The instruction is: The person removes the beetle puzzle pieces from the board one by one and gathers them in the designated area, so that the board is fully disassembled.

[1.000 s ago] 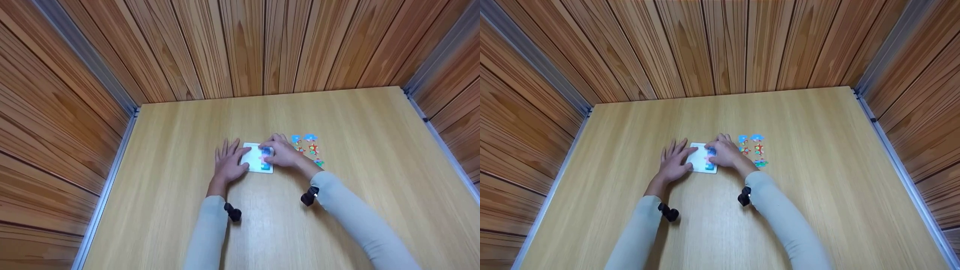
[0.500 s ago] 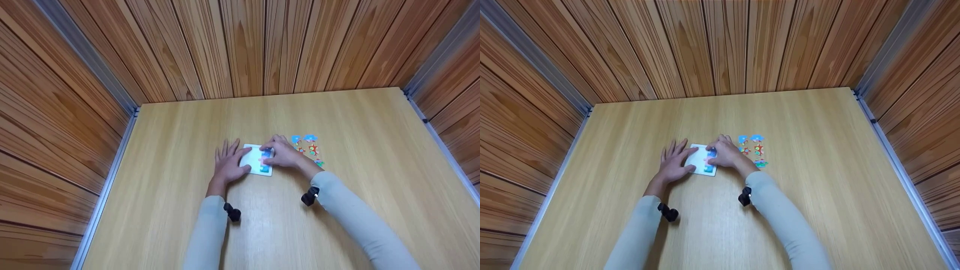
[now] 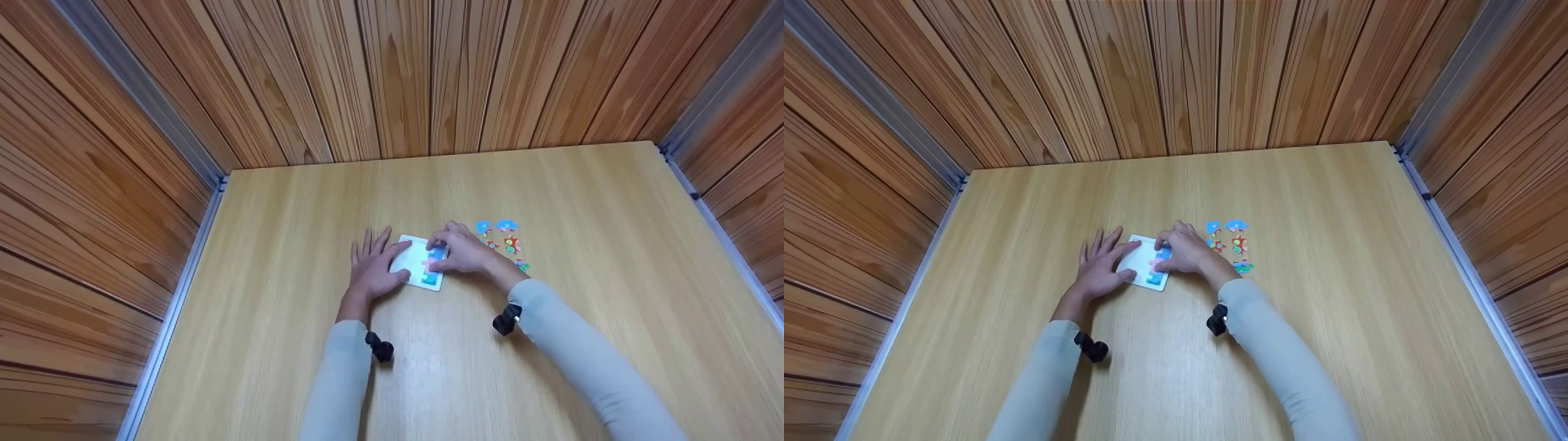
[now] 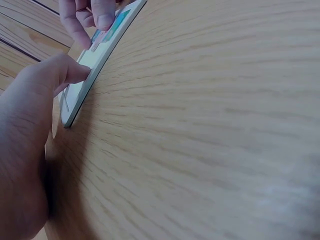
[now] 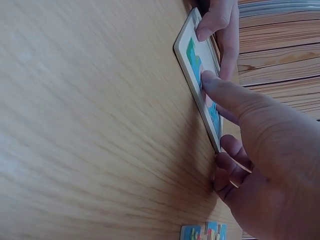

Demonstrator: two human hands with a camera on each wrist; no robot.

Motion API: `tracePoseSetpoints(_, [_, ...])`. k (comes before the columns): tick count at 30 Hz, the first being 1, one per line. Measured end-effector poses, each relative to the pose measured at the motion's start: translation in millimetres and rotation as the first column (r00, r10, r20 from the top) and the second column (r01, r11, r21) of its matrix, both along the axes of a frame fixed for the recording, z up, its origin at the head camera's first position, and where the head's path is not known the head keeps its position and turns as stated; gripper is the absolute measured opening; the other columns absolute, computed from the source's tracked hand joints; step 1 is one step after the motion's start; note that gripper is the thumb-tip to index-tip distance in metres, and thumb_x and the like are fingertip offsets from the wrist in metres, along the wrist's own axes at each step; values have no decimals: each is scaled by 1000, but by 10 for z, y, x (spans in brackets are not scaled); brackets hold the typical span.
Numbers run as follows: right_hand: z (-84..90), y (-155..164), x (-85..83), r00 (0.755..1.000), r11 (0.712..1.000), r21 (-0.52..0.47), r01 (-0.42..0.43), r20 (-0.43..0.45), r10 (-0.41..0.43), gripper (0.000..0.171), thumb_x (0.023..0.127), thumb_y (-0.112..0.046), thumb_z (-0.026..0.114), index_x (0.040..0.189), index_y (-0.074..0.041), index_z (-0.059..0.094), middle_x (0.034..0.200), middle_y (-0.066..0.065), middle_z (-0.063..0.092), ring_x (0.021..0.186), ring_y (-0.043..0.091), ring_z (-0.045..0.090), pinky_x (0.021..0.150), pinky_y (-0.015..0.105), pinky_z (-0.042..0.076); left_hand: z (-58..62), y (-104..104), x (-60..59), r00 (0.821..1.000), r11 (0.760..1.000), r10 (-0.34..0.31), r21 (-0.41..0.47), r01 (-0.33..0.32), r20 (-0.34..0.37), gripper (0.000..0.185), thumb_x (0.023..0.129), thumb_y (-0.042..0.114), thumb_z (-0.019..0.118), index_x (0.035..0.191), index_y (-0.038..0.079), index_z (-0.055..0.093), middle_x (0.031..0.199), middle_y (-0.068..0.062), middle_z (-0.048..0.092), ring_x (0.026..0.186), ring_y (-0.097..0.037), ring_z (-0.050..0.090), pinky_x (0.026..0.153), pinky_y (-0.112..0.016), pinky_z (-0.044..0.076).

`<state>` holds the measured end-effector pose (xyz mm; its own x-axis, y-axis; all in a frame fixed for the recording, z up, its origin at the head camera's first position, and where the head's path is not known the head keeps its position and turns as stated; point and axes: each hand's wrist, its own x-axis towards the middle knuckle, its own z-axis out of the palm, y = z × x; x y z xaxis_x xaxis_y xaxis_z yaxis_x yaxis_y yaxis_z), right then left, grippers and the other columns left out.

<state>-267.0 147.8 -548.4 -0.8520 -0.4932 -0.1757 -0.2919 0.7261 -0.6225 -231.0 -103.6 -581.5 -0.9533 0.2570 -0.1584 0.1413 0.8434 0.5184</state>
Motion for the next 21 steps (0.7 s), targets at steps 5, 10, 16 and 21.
tracePoseSetpoints(5, [9,1,5,1000,1000,-14,-12,12,12,34,99,-33,89,125,-15,79,128,15,59,119,31,52,95,37,42,-23,-8,-15,1000,1000,1,16,-1,-1,71,99,57,62,168,46,51,194,-1,13,181,-42,-7,142,-74,-9])
tracePoseSetpoints(10, [-44,13,-26,999,998,-45,-36,-14,36,30,96,-30,91,118,-12,79,118,14,59,111,28,51,90,33,38,-40,-19,-27,1000,1000,-2,31,2,-8,70,99,56,62,167,45,52,194,-1,14,181,-42,-7,141,-74,-9])
tracePoseSetpoints(16, [-29,5,-21,999,998,-41,-39,3,39,32,98,-29,89,120,-11,77,121,15,58,113,29,52,92,34,40,-4,-7,-9,1000,1000,-2,15,3,-11,70,99,56,61,168,45,52,194,-1,14,181,-42,-7,142,-74,-8])
tracePoseSetpoints(21, [-11,0,-4,999,999,-27,-27,17,27,31,99,-30,88,122,-13,75,127,16,58,119,31,54,97,38,43,5,-9,-6,1000,1000,-5,14,5,-12,69,100,57,61,168,45,52,193,-2,15,181,-43,-6,141,-75,-8])
